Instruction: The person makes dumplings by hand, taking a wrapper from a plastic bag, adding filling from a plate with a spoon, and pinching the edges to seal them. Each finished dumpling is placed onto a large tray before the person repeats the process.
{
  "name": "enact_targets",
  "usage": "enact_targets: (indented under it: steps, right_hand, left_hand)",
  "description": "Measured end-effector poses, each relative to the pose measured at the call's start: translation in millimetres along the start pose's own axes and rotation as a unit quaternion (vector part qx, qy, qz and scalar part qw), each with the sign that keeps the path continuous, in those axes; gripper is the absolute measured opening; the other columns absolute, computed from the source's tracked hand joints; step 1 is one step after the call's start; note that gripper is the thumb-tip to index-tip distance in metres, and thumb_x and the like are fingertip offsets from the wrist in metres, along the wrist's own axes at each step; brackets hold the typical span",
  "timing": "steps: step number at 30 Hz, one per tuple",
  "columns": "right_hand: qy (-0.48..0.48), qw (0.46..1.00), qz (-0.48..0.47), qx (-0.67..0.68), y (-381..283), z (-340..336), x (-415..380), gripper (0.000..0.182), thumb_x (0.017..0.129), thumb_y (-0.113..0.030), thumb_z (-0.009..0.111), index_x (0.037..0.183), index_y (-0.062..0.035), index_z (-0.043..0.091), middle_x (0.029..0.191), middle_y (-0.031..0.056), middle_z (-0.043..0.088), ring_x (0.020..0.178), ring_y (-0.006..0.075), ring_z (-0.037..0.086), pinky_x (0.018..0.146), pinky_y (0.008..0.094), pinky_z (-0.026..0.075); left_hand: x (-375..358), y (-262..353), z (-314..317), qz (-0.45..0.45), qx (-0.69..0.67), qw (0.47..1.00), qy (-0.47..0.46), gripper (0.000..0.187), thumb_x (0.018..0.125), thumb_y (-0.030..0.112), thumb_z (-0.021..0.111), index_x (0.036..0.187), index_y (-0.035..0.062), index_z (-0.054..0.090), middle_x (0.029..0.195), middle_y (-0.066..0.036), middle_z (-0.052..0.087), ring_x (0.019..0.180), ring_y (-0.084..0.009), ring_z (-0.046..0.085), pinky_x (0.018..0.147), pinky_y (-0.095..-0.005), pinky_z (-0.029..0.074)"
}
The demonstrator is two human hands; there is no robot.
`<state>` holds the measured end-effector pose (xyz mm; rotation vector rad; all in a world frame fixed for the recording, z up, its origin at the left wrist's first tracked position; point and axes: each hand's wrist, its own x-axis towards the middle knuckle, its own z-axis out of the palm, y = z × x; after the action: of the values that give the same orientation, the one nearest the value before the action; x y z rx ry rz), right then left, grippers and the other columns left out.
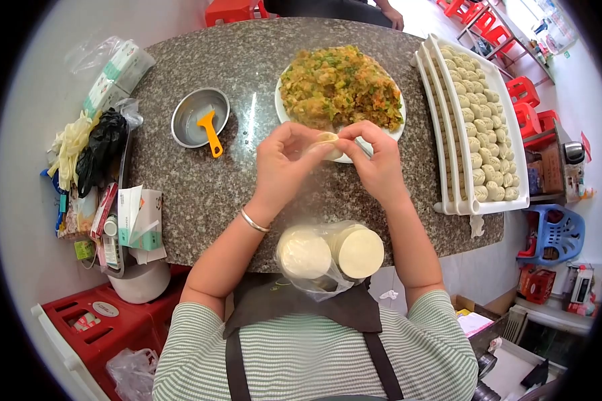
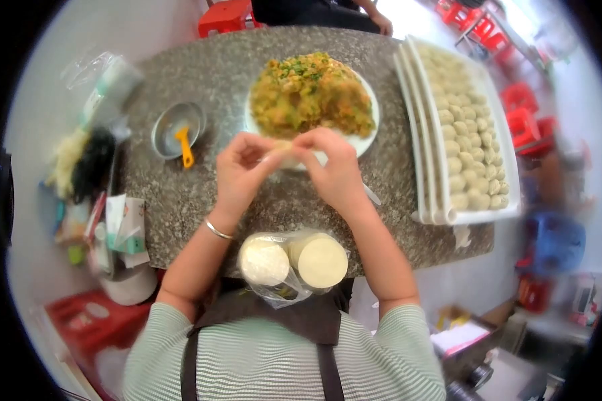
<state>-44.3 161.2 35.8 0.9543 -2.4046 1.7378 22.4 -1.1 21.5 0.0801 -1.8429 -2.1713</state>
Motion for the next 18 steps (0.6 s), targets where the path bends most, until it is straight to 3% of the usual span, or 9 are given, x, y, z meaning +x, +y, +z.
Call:
enact_targets:
  steps: [2,4,7,18]
  right_hand:
    - [0.02,1.0,0.01,0.011,-1.4,2.1,-0.1,0.009,0.084,-0.006,0.064,0.089,0.0019,0.064,0.084,0.0125,0.065,0.083,0.0228,0.062,0.078,0.0311,0.047]
    - [0.04,0.999,0.02,0.02,-0.2,-0.5,0.2,0.009,0.084,-0.007,0.064,0.089,0.0016,0.064,0.085,0.0119,0.065,0.083,0.022,0.062,0.078,0.0308,0.047]
    - [-0.037,0.99,0.106,0.088,2.8,-8.6,2.5,0.009,0.084,-0.007,0.064,0.088,0.0011,0.065,0.085,0.0105,0.065,0.082,0.0206,0.061,0.078,0.0304,0.046]
    - [-0.013,1.0,-0.022,-0.006,-0.3,-0.6,0.5,0.009,0.083,-0.005,0.065,0.089,0.0019,0.063,0.084,0.0128,0.064,0.081,0.0236,0.061,0.077,0.0319,0.047]
  left_hand:
    - [1.0,0.4,-0.8,0.011,-0.016,1.0,-0.002,0.022,0.086,0.003,0.069,0.107,-0.0022,0.067,0.099,-0.012,0.071,0.091,-0.0138,0.066,0.083,-0.0269,0.054]
    - [2.1,1.4,-3.3,-0.032,-0.053,0.998,-0.027,0.02,0.086,0.002,0.069,0.106,-0.0025,0.068,0.1,-0.011,0.071,0.092,-0.0135,0.066,0.083,-0.0267,0.054]
    - [1.6,3.2,-3.2,0.0,-0.042,0.998,-0.054,0.018,0.085,0.002,0.069,0.103,-0.002,0.069,0.1,-0.011,0.071,0.091,-0.0136,0.066,0.083,-0.0266,0.054]
    - [-1.3,3.9,0.4,0.007,0.011,1.0,-0.005,0.017,0.086,0.002,0.069,0.103,-0.0011,0.07,0.098,-0.01,0.071,0.089,-0.013,0.067,0.08,-0.026,0.054]
